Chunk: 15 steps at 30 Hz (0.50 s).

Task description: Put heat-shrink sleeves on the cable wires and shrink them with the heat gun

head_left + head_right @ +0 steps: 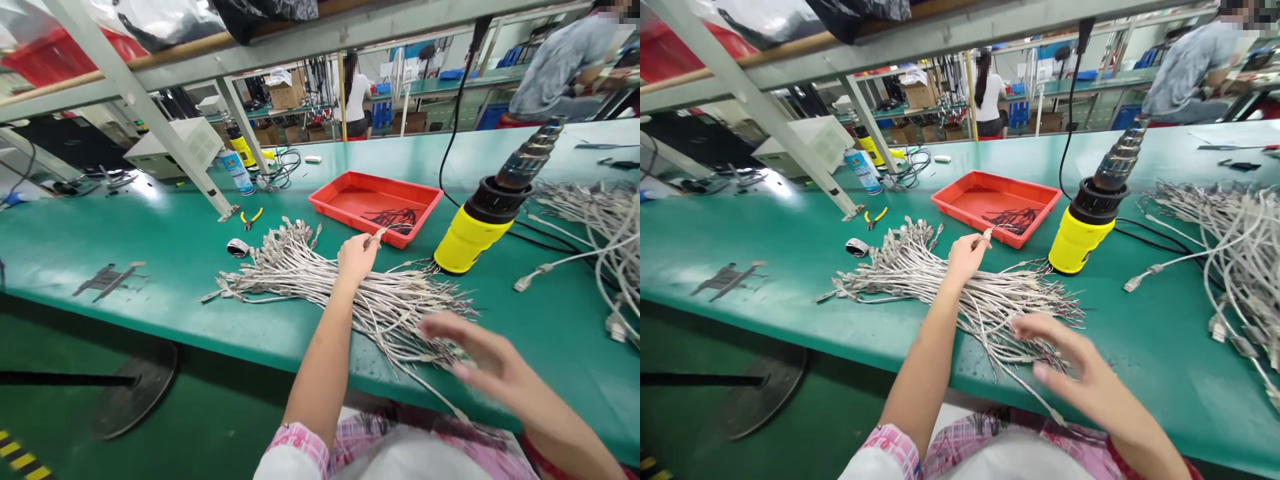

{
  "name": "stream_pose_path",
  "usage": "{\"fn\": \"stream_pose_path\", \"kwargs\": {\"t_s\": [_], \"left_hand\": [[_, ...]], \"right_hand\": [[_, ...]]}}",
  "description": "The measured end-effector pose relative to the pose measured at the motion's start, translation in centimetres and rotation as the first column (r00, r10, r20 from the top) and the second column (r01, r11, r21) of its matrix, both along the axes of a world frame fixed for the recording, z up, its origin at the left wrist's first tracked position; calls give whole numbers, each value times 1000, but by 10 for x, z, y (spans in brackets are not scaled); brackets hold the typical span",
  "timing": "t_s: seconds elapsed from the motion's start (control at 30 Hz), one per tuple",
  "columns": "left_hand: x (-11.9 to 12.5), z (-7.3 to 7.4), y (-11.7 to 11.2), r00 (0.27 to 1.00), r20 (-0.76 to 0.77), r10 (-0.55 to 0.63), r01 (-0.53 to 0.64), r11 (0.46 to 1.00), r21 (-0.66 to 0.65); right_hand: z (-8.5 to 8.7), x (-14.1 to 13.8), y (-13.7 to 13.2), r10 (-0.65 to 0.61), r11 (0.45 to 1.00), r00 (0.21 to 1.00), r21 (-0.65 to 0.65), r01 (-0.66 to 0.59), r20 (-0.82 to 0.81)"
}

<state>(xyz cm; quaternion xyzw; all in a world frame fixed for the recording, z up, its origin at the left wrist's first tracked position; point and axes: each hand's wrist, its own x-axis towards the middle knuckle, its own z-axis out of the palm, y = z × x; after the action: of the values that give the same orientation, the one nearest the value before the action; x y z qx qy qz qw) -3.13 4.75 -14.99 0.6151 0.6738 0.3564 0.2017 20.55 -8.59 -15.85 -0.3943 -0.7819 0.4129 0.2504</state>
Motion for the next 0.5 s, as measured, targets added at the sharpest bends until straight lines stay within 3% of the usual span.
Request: {"fn": "stream_pose_path", "kwargs": {"t_s": [0.03, 0.1, 0.2, 0.27, 0.4, 0.5], "left_hand": [[-1, 1, 0, 1000, 11, -6, 6, 1000, -8], [-2, 1, 0, 999, 36, -7, 8, 1000, -20], [-6, -1, 1, 998, 64, 7, -4, 999, -37], [-8, -3, 2, 998, 67, 16, -12, 998, -60], [-11, -5, 1, 999, 41, -7, 12, 992, -127], [-12, -5, 0, 1000, 21, -3, 6, 990, -144]], "right_hand": [[5, -6, 16, -72, 997, 997, 39, 71, 19], [14, -22, 48, -169, 967, 944, 232, 103, 285], [20, -54, 94, -348, 863, 703, 504, -18, 621], [17, -77, 127, -386, 848, 624, 528, -50, 679], [6, -110, 186, -416, 859, 592, 513, 6, 690], [-1, -119, 211, -435, 869, 578, 489, 69, 690]]}}
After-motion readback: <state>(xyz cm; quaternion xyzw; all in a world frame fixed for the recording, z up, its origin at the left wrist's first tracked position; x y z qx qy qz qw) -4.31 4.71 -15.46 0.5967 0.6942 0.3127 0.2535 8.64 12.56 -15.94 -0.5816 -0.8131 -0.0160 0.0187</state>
